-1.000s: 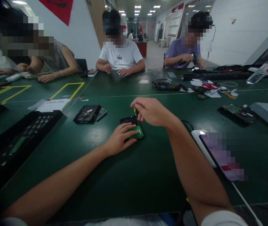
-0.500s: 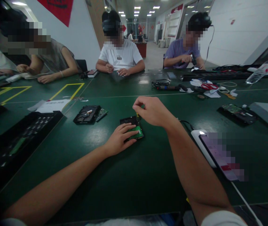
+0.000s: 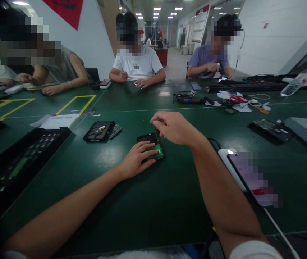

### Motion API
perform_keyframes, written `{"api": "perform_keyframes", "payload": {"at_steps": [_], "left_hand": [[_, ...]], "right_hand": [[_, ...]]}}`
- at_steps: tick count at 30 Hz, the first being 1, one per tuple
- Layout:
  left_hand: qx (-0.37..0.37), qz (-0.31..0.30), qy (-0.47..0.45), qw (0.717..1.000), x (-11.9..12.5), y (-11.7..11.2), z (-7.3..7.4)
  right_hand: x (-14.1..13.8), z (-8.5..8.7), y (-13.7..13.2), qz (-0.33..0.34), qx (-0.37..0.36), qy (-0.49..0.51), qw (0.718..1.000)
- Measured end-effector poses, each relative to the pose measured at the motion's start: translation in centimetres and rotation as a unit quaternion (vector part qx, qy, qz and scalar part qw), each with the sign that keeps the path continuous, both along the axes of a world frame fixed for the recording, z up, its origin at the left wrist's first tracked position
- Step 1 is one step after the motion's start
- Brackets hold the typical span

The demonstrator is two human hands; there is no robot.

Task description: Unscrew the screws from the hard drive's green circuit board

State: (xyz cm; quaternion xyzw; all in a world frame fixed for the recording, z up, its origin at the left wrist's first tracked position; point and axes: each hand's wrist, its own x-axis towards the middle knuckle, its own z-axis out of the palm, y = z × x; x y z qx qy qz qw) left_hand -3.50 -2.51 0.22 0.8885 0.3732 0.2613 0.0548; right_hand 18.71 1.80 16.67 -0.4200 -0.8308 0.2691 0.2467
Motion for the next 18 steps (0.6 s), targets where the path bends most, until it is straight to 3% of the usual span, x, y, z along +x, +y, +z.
{"api": "perform_keyframes", "payload": {"at_steps": [9, 18], "left_hand": [[0.001, -0.001, 0.008, 1.000, 0.03, 0.03, 0.07], [-0.007, 0.000, 0.001, 1.000, 0.09, -0.07, 0.27]], "right_hand": [[-0.07, -0.14, -0.07, -0.037, 0.038, -0.014, 0.998], [-0.06, 0.23, 0.22, 0.000, 0.038, -0.029, 0.999]]}}
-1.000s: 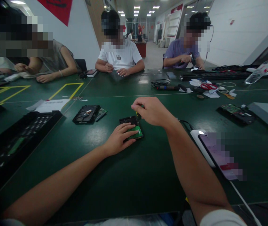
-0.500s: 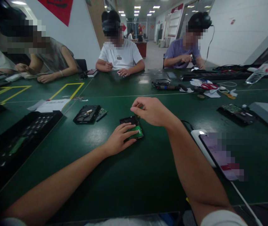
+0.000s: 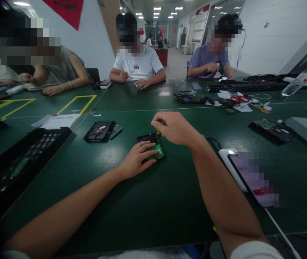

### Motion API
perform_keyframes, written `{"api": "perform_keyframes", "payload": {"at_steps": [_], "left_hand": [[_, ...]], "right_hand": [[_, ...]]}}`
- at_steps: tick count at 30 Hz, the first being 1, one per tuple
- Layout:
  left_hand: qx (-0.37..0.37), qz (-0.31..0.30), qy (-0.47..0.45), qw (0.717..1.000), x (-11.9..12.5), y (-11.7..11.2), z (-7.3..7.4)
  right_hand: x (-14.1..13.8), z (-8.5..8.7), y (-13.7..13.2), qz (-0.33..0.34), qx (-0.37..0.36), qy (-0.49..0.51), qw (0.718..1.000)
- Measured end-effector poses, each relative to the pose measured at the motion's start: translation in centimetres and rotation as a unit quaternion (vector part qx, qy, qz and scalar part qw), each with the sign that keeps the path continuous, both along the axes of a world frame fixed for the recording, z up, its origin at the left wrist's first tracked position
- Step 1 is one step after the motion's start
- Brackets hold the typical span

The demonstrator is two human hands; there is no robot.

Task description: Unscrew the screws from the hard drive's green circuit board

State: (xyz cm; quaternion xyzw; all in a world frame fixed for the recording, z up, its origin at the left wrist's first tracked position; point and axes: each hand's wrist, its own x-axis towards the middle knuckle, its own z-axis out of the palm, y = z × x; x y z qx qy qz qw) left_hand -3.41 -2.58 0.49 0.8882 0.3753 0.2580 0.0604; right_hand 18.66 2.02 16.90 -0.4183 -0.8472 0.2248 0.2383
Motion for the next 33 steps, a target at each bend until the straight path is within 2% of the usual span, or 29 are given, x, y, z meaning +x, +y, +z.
{"api": "perform_keyframes", "payload": {"at_steps": [11, 19, 28, 33], "left_hand": [[0.007, -0.001, 0.003, 1.000, -0.04, 0.00, -0.12], [0.005, 0.000, -0.001, 1.000, 0.01, 0.00, -0.06], [0.000, 0.001, 0.005, 1.000, -0.06, -0.01, -0.02], [-0.001, 0.002, 0.005, 1.000, -0.07, 0.06, -0.20]], "right_hand": [[0.28, 0.17, -0.50, -0.017, -0.024, -0.001, 1.000], [0.06, 0.11, -0.62, -0.016, -0.010, -0.002, 1.000], [0.08, -0.14, -0.29, -0.047, 0.017, -0.010, 0.999], [0.03, -0.09, -0.27, -0.017, 0.012, -0.007, 1.000]]}}
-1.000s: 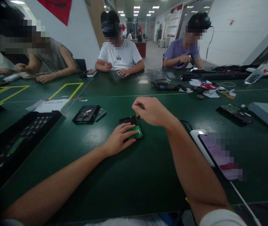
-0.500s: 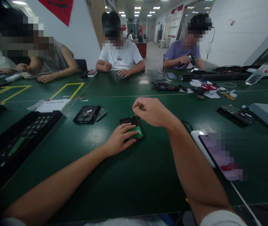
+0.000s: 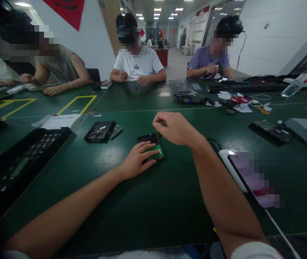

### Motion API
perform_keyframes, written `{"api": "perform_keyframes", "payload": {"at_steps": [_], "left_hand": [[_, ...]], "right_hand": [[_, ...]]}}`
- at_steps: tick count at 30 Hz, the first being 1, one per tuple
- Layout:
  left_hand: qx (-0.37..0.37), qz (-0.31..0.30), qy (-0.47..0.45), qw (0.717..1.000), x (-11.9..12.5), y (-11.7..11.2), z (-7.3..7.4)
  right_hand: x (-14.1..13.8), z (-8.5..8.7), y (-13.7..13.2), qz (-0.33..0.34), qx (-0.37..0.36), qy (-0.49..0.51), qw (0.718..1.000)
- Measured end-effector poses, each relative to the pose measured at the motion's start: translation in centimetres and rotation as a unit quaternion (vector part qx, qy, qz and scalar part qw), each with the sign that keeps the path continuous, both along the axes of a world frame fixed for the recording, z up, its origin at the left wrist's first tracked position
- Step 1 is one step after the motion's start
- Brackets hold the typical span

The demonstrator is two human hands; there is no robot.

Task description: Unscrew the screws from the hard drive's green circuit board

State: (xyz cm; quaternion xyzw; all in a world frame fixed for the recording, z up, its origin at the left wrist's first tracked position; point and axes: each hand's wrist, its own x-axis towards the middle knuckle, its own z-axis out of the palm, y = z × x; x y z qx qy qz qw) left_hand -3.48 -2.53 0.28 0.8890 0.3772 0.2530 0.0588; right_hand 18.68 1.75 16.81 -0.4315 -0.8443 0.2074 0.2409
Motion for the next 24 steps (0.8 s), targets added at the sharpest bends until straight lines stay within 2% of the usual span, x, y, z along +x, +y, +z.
{"api": "perform_keyframes", "payload": {"at_steps": [3, 10, 17, 24], "left_hand": [[0.003, -0.001, -0.006, 1.000, 0.01, 0.05, -0.11], [0.000, -0.004, -0.015, 1.000, 0.00, 0.03, -0.07], [-0.001, 0.000, -0.002, 1.000, -0.04, -0.07, 0.13], [0.005, -0.002, -0.003, 1.000, -0.05, -0.08, 0.09]], "right_hand": [[-0.06, 0.00, 0.06, 0.013, -0.015, 0.002, 1.000], [-0.09, -0.13, 0.12, -0.002, -0.086, 0.040, 0.995], [-0.05, -0.01, 0.04, -0.008, -0.028, 0.019, 0.999], [0.01, 0.20, -0.08, -0.008, -0.007, 0.003, 1.000]]}}
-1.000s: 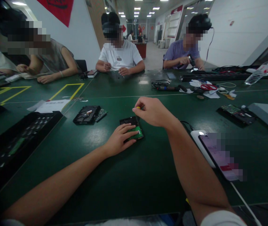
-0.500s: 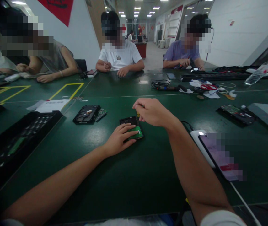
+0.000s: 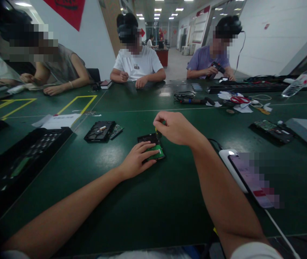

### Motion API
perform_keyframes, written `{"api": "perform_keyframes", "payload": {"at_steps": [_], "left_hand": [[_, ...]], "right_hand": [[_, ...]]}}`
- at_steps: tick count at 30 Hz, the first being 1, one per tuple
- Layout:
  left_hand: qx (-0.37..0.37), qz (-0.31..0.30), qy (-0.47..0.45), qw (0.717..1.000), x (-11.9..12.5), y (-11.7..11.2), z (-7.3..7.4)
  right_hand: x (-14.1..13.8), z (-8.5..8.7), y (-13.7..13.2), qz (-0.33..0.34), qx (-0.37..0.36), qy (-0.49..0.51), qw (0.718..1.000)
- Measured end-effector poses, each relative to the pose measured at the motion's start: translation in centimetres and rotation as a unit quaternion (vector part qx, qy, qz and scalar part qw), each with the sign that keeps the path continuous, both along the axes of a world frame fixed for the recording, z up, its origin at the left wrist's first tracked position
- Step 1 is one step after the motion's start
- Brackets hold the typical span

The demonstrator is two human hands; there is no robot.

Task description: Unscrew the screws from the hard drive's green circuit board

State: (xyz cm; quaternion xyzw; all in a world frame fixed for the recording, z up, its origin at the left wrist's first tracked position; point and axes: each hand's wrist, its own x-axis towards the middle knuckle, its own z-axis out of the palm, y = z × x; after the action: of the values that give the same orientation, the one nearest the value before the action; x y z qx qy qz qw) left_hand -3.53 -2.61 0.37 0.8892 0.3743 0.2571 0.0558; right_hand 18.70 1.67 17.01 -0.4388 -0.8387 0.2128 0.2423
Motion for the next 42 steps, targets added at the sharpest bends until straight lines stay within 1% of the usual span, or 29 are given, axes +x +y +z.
{"api": "perform_keyframes", "payload": {"at_steps": [5, 14, 23, 30, 35, 37, 39, 42], "left_hand": [[0.000, 0.001, -0.007, 1.000, 0.08, 0.04, -0.04], [0.000, 0.001, -0.009, 1.000, 0.04, 0.11, -0.24], [0.002, 0.003, -0.004, 1.000, 0.09, -0.02, 0.04], [0.005, 0.001, -0.005, 1.000, 0.05, 0.06, -0.02], [0.004, 0.001, -0.002, 1.000, 0.03, 0.13, -0.15], [0.003, 0.001, -0.004, 1.000, 0.05, 0.09, -0.12], [0.002, 0.001, -0.006, 1.000, 0.06, 0.07, -0.09], [0.000, 0.002, -0.010, 1.000, 0.07, 0.09, -0.10]], "right_hand": [[0.01, -0.12, 0.18, 0.028, 0.003, -0.002, 1.000], [0.04, -0.17, 0.17, 0.032, -0.013, 0.005, 0.999], [0.14, -0.24, 0.02, 0.025, -0.016, 0.007, 1.000], [0.19, -0.45, 0.30, 0.012, 0.013, 0.004, 1.000], [0.02, -0.53, 0.29, -0.030, 0.033, -0.015, 0.999], [-0.02, -0.41, 0.24, -0.035, 0.035, -0.023, 0.999], [-0.03, -0.26, 0.21, -0.024, 0.031, -0.022, 0.999], [-0.02, -0.13, 0.20, 0.010, 0.017, -0.016, 1.000]]}}
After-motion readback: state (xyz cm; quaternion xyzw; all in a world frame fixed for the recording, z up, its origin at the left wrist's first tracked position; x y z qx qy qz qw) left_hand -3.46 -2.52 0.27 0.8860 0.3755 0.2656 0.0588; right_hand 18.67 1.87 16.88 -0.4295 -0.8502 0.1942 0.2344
